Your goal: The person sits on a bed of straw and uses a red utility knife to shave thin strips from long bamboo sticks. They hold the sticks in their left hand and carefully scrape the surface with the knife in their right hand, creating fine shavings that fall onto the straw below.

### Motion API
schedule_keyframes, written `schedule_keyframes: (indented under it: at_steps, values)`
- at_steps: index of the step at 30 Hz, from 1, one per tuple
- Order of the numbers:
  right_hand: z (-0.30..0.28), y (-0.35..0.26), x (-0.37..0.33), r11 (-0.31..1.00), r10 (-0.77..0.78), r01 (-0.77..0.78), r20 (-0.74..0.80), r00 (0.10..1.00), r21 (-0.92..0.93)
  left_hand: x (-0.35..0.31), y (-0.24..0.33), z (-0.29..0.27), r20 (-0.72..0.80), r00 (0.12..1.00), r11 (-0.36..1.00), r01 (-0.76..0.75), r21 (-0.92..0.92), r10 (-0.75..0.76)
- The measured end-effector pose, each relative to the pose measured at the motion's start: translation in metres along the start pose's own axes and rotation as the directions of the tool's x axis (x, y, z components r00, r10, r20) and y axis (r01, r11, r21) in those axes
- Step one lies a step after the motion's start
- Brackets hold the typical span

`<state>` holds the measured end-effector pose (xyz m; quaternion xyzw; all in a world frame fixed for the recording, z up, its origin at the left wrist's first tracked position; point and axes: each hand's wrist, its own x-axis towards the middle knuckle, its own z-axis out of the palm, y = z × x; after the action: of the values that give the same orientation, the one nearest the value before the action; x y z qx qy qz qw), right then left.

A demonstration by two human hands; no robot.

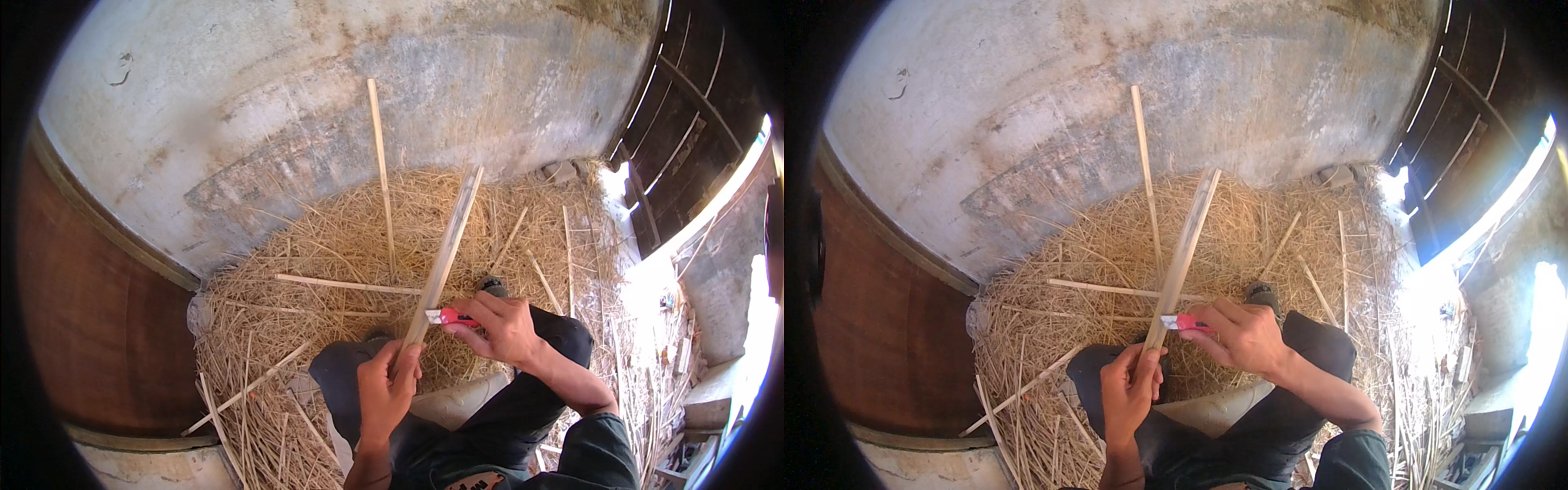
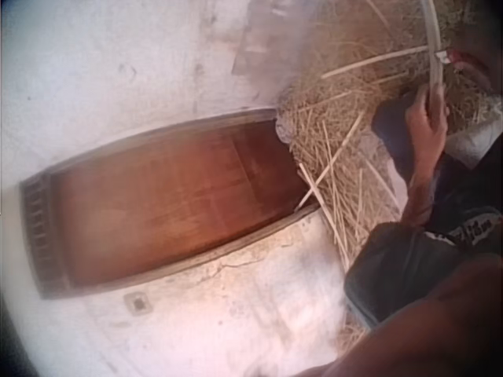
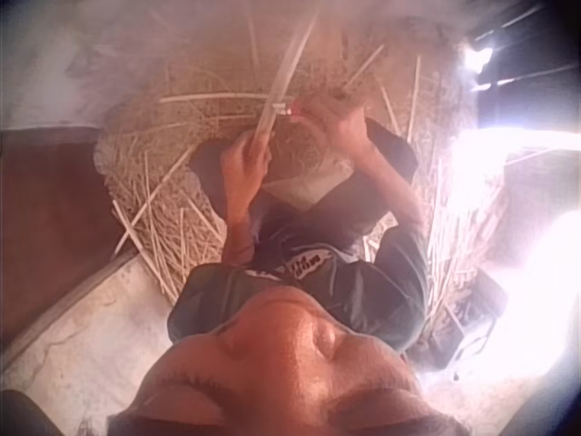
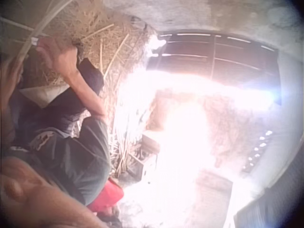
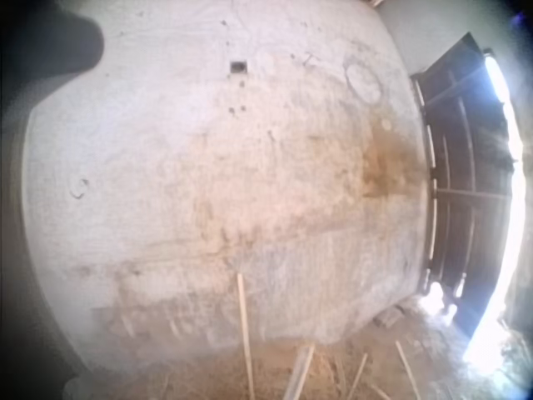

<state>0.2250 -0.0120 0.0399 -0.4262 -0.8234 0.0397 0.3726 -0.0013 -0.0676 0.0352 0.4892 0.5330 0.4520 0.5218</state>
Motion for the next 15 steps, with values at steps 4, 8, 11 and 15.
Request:
schedule_keyframes:
  at_steps: [4, 8, 11, 15]
  values:
    - [0.001, -0.003, -0.001, 1.0, -0.001, 0.001, -0.025, 1.0, -0.013, 0.002, 0.004, 0.008, -0.022, 1.0, 1.0, -0.018, 0.008, 0.018]
    - [0.0, -0.007, -0.001, 1.0, 0.004, -0.004, -0.007, 1.0, 0.002, 0.006, 0.001, 0.015, -0.033, 0.996, 0.993, -0.084, 0.078, 0.087]
    - [0.002, -0.009, -0.003, 1.0, -0.028, 0.028, -0.01, 1.0, -0.008, 0.008, 0.004, 0.016, -0.024, 0.995, 0.99, -0.097, 0.098, 0.1]
    - [0.001, -0.01, -0.002, 0.999, -0.005, 0.005, 0.01, 1.0, -0.049, 0.012, 0.001, 0.018, -0.057, 0.988, 0.976, -0.135, 0.173, 0.146]
